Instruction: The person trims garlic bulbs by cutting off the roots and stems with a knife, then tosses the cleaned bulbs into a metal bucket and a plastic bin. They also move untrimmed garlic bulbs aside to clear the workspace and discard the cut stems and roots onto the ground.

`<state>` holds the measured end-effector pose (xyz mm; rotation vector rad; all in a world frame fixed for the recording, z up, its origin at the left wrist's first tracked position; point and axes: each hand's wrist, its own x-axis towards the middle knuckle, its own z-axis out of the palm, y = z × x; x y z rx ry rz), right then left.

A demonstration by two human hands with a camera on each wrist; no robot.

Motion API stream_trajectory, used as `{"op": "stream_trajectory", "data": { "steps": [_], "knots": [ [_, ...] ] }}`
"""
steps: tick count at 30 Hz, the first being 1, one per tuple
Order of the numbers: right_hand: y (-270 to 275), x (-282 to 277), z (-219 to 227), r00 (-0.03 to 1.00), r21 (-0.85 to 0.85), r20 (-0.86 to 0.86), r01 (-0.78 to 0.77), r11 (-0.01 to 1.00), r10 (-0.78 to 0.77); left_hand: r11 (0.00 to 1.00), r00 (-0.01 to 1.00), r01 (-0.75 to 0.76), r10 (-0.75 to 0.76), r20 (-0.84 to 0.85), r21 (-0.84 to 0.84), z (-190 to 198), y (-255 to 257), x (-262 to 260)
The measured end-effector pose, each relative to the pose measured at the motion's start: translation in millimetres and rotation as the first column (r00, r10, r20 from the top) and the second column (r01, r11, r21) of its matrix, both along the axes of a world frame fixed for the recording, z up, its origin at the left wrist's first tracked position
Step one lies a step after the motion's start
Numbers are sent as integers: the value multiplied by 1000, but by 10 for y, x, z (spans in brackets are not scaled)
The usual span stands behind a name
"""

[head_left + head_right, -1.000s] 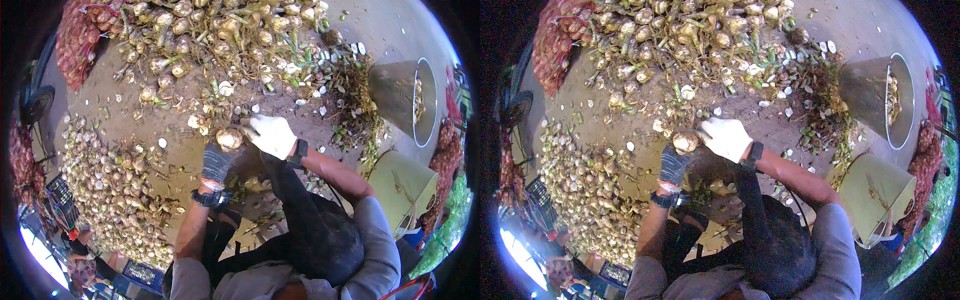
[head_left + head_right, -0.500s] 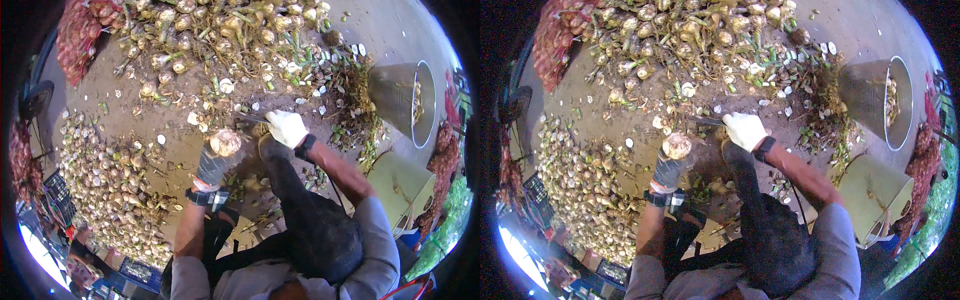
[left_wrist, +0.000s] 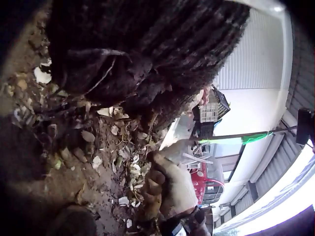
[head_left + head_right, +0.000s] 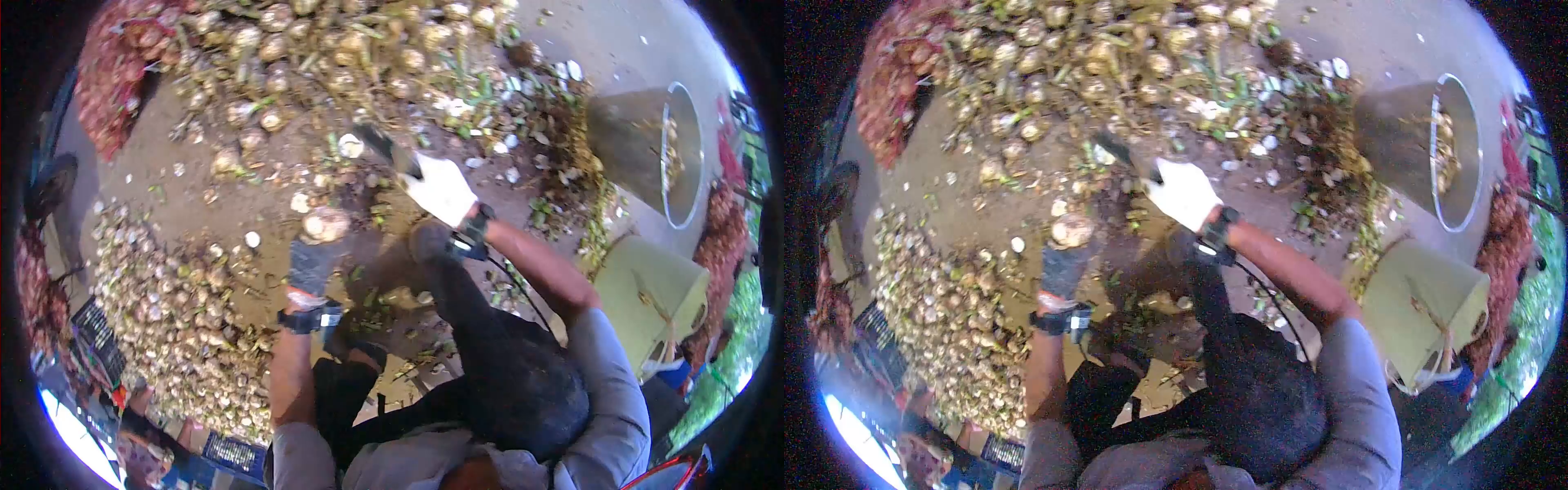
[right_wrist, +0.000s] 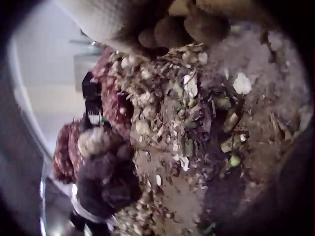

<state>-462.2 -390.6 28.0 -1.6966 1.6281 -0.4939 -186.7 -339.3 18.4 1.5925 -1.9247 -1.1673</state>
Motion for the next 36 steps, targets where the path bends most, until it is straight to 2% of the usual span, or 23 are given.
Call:
{"op": "stream_trajectory", "data": {
  "steps": [1,2,4,7,8,11,15,17,19,20,21,22,23,24,25,26,28,29,31,32,33,35,36],
  "knots": [
    [60,77,32,986,-49,-156,-70,996,61,994,984,-95,103,-148,58,-24,19,-47],
    [124,147,104,981,-135,-144,-147,980,128,993,985,-107,113,-131,49,72,5,-110],
    [206,181,305,943,-242,-167,-321,915,287,929,941,-233,291,-176,288,298,-59,-297],
    [215,259,402,887,-274,-233,-454,848,399,973,951,-150,190,-245,175,328,-102,-366],
    [231,282,374,884,-275,-251,-457,846,396,970,924,-136,197,-329,200,252,-76,-328],
    [219,280,423,875,-336,-286,-474,814,391,941,886,-144,261,-383,306,121,4,-255],
    [173,233,319,862,-357,-287,-500,789,417,913,821,-136,320,-472,384,439,-26,-292],
    [132,61,-16,843,-115,-392,-443,889,370,986,940,33,24,-341,160,579,53,-283],
    [200,-90,-95,889,-92,-360,-335,938,282,980,951,9,52,-303,197,604,-36,-224],
    [277,-129,-41,903,-77,-351,-289,954,245,944,930,-104,204,-307,312,487,-96,-100],
    [310,-92,43,949,-166,-281,-196,966,144,887,890,-202,343,-299,416,343,-203,-48],
    [279,-70,0,962,-157,-250,-154,976,111,903,549,-223,427,-719,367,184,-366,-74],
    [295,-42,-92,974,-132,-211,-113,985,83,968,911,-248,220,-349,-36,-87,-463,98],
    [314,-24,-192,975,-128,-206,-113,985,85,857,678,-306,503,-536,415,125,-682,76],
    [300,-13,-291,988,-6,-153,-28,1000,27,601,369,-175,774,-514,780,340,-956,37],
    [276,-6,-338,993,119,-110,53,992,-40,572,301,-147,803,-514,807,249,-1156,42],
    [265,23,-252,995,189,-22,96,977,-93,533,113,-46,843,-526,845,4,-1538,28],
    [255,33,-213,987,264,60,128,956,-149,452,18,-78,892,-452,889,-187,-1702,4],
    [265,22,-216,981,268,93,141,953,-171,473,-145,-13,871,-470,881,-433,-1948,-36],
    [271,9,-208,972,295,115,162,942,-203,380,-132,-112,910,-393,918,-472,-2048,-44],
    [254,-7,-197,962,322,137,181,929,-235,388,-130,-109,907,-400,915,-549,-2081,-20],
    [218,-57,-221,959,334,128,197,922,-252,607,2,-90,793,-610,789,-749,-2034,52],
    [190,-89,-298,972,267,82,192,944,-220,610,4,-86,791,-612,788,-712,-1982,40]
  ]
}}
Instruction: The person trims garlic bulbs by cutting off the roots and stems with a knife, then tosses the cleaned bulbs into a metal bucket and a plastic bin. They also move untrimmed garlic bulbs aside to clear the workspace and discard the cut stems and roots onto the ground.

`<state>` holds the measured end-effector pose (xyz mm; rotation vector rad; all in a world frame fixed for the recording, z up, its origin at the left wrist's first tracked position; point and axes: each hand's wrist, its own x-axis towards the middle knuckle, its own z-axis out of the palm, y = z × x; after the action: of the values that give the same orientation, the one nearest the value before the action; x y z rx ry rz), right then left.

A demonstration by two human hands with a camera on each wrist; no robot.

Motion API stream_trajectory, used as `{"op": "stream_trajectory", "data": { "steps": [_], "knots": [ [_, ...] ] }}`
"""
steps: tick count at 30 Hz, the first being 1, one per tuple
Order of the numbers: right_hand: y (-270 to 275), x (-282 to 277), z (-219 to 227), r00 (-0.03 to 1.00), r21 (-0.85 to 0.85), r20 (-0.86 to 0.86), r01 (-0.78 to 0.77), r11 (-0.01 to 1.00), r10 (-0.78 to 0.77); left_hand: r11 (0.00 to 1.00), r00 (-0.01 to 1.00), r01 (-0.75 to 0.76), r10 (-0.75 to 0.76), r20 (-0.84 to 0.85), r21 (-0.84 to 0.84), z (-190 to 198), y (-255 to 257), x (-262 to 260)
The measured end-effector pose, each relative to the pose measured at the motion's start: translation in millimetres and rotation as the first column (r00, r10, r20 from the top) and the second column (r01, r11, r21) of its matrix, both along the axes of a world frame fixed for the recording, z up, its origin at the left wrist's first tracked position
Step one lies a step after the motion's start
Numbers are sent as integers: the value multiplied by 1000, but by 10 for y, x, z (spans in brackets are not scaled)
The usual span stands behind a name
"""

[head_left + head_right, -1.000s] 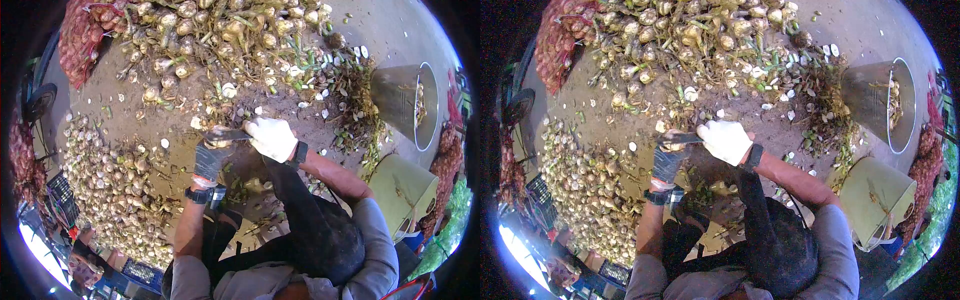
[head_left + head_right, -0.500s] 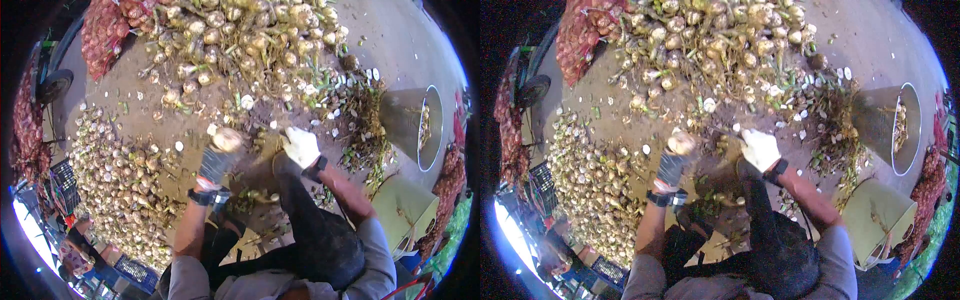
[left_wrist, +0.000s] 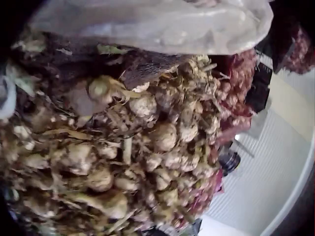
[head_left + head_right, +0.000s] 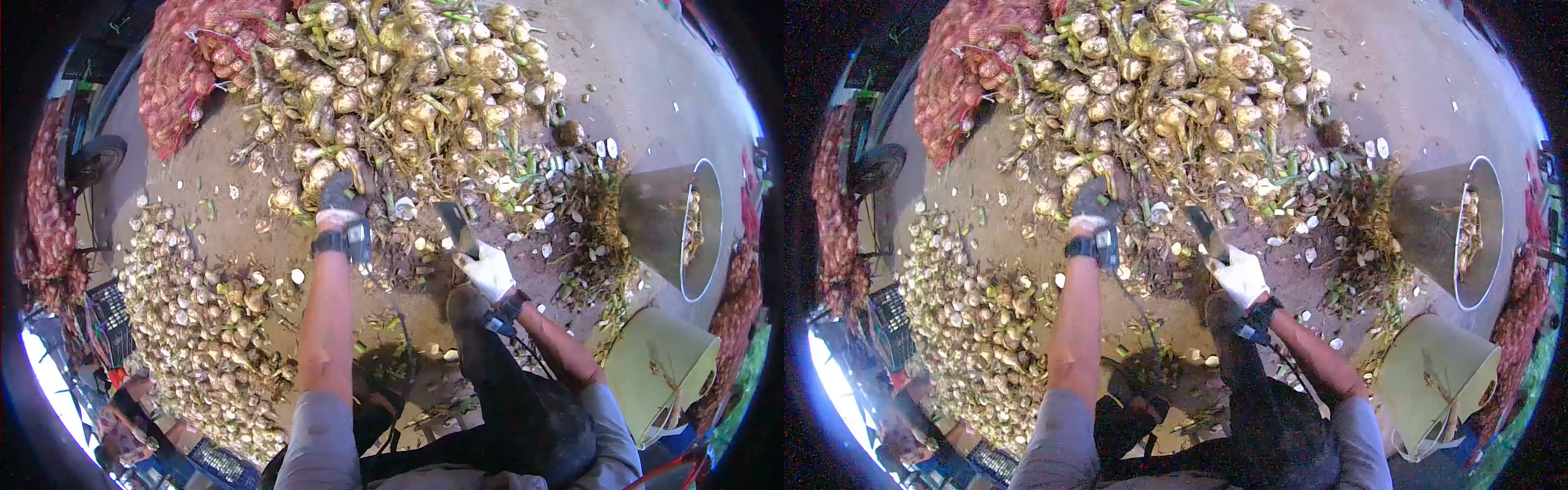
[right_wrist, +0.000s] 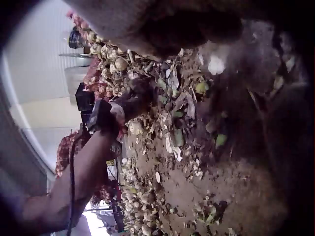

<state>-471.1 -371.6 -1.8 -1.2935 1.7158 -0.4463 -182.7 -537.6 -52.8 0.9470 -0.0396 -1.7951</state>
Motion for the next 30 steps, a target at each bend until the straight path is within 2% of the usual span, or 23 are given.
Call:
{"op": "stream_trajectory", "data": {
  "steps": [2,3,5,6,7,8,9,10,11,12,13,14,15,17,18,20,21,23,25,27,28,29,30],
  "knots": [
    [-49,-28,-19,998,-121,-64,-14,993,7,994,978,95,-105,182,62,170,326,-7],
    [-141,-20,74,994,-114,-104,-37,993,25,985,949,143,-165,267,100,271,494,-15],
    [-290,25,122,950,-135,-285,-170,976,126,975,941,221,-222,255,33,529,875,-98],
    [-345,76,213,934,-229,-323,-235,945,154,976,955,209,-216,204,57,651,1018,-168],
    [-406,135,326,915,-320,-363,-301,898,177,865,587,501,-331,739,-11,515,1176,-143],
    [-446,185,436,895,-353,-385,-368,860,225,732,341,675,-198,919,-93,585,1320,-112],
    [-459,203,496,891,-465,-361,-428,775,275,554,104,827,23,994,-100,702,1413,-99],
    [-471,225,603,866,-496,-387,-484,720,316,540,44,836,109,993,-96,828,1444,-177],
    [-476,245,701,839,-526,-412,-537,659,355,539,44,837,106,993,-95,832,1527,-222],
    [-457,262,764,839,-526,-410,-537,659,357,735,315,661,-87,945,-153,842,1613,-251],
    [-430,281,818,796,-455,-455,-593,665,399,890,590,442,-190,785,-116,853,1673,-258],
    [-407,293,841,748,-378,-496,-644,665,442,726,8,685,77,997,-61,861,1716,-245],
    [-389,297,842,746,-375,-495,-645,665,445,728,8,683,74,997,-59,852,1743,-211],
    [-360,292,840,724,-364,-506,-672,645,469,549,-182,834,168,969,62,830,1771,-122],
    [-356,287,812,724,-362,-505,-672,646,470,549,-181,834,166,969,62,848,1791,-118],
    [-354,254,653,746,-401,-489,-652,643,452,475,-268,873,275,923,112,900,1870,-111],
    [-361,193,490,768,-395,-452,-628,671,453,471,-265,875,266,927,114,856,1959,-85],
    [-344,-39,82,739,-269,-513,-622,735,438,558,-281,823,242,929,103,676,2044,-38],
    [-205,-86,204,794,-286,-478,-544,789,375,558,-241,824,194,951,95,835,1971,-107],
    [-162,59,332,865,-249,-390,-429,868,316,684,118,725,-8,993,-81,846,1805,-253],
    [-177,150,400,911,-134,-273,-355,925,310,679,124,730,-10,992,-84,770,1714,-275],
    [-209,175,471,933,-32,-115,-345,938,340,546,47,822,223,974,-165,698,1635,-277],
    [-169,224,331,949,-107,-64,-315,943,310,389,6,898,453,891,-204,645,1611,-278]
  ]
}}
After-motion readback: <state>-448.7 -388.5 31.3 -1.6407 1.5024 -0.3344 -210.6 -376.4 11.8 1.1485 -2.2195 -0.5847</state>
